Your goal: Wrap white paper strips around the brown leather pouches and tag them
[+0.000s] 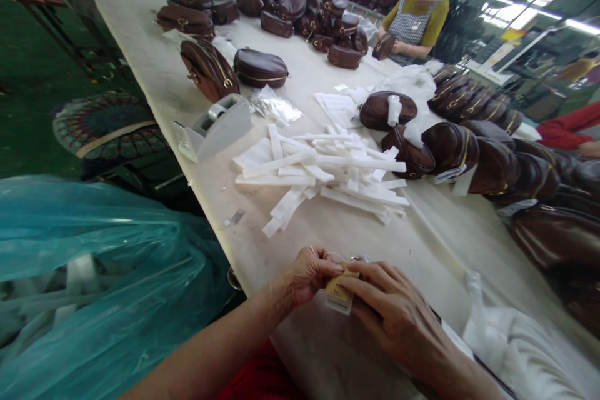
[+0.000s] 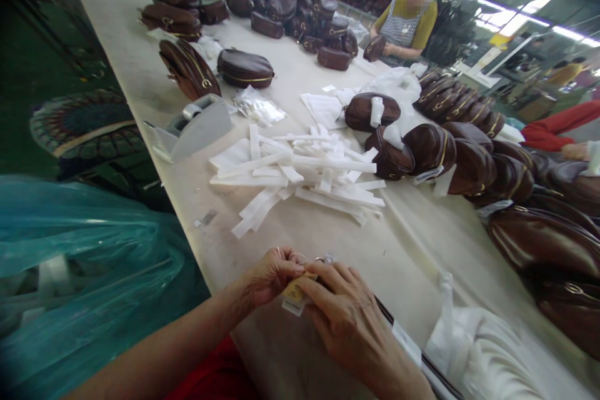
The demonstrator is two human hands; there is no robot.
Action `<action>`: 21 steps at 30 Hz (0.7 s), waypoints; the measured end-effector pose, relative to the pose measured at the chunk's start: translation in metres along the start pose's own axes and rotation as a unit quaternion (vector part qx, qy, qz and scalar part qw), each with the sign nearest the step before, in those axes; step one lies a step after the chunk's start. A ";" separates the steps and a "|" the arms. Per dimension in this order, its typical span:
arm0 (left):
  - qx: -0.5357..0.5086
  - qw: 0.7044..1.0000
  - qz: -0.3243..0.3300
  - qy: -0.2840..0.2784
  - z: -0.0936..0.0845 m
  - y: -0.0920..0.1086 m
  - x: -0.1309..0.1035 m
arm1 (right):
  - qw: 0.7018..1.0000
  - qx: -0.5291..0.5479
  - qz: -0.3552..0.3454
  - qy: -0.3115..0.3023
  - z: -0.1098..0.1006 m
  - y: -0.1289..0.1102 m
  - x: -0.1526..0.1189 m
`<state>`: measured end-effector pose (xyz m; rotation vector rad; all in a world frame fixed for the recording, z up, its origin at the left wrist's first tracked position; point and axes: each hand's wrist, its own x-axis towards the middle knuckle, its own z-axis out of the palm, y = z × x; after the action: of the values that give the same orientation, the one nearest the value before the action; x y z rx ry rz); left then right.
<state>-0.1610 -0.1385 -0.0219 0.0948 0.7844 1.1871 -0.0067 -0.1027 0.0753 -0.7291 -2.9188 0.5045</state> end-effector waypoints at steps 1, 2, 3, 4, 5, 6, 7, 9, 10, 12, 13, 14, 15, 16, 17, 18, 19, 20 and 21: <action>-0.001 1.000 0.001 0.000 0.001 -0.001 0.000 | 1.000 0.005 -0.008 0.006 0.002 -0.001 0.000; -0.001 1.000 0.001 -0.001 0.001 -0.001 0.000 | 1.000 0.018 -0.015 0.016 0.005 -0.002 0.000; -0.002 1.000 0.001 -0.001 0.002 -0.002 -0.001 | 0.999 0.036 -0.024 0.033 0.007 -0.001 0.000; -0.005 1.000 0.003 0.000 0.002 -0.001 -0.001 | 0.996 0.058 -0.030 0.054 0.010 0.000 -0.001; -0.010 1.000 0.007 0.001 0.002 0.000 -0.002 | 0.994 0.076 -0.033 0.077 0.012 0.001 -0.002; -0.017 1.000 0.012 0.002 0.001 0.002 -0.003 | 0.990 0.089 -0.027 0.105 0.013 0.003 -0.004; -0.026 0.999 0.020 0.003 0.001 0.004 -0.005 | 0.987 0.092 -0.014 0.133 0.014 0.006 -0.005; -0.050 0.998 0.040 -0.004 0.002 0.008 -0.008 | 0.981 0.074 0.015 0.178 0.016 0.009 -0.008; -0.063 0.997 0.051 -0.010 0.003 0.010 -0.010 | 0.980 0.058 0.023 0.191 0.016 0.011 -0.009; -0.085 0.993 0.075 -0.027 0.005 0.013 -0.012 | 0.980 0.023 0.019 0.198 0.017 0.011 -0.008; -0.092 0.991 0.087 -0.035 0.006 0.014 -0.013 | 0.980 0.006 0.011 0.196 0.017 0.011 -0.007; -0.095 0.989 0.100 -0.043 0.008 0.015 -0.013 | 0.981 -0.010 0.006 0.195 0.017 0.010 -0.005; -0.094 0.988 0.113 -0.050 0.008 0.016 -0.014 | 0.981 -0.023 0.002 0.193 0.017 0.009 -0.004; -0.090 0.986 0.125 -0.057 0.009 0.017 -0.014 | 0.981 -0.033 0.002 0.192 0.017 0.008 -0.002; -0.080 0.985 0.135 -0.066 0.009 0.017 -0.015 | 0.981 -0.040 0.003 0.191 0.017 0.007 -0.001; -0.064 0.985 0.145 -0.074 0.009 0.018 -0.017 | 0.981 -0.044 0.007 0.189 0.018 0.006 0.000; -0.045 0.983 0.154 -0.083 0.008 0.019 -0.018 | 0.981 -0.045 0.012 0.188 0.018 0.006 0.000; -0.025 0.982 0.164 -0.090 0.008 0.019 -0.019 | 0.981 -0.046 0.017 0.186 0.019 0.005 0.000; -0.006 0.980 0.174 -0.092 0.008 0.019 -0.021 | 0.982 -0.045 0.022 0.182 0.019 0.005 0.000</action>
<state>-0.1750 -0.1457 0.0028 0.3394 0.6113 1.4888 -0.0081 -0.1042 0.0555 -0.8024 -2.6014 0.2148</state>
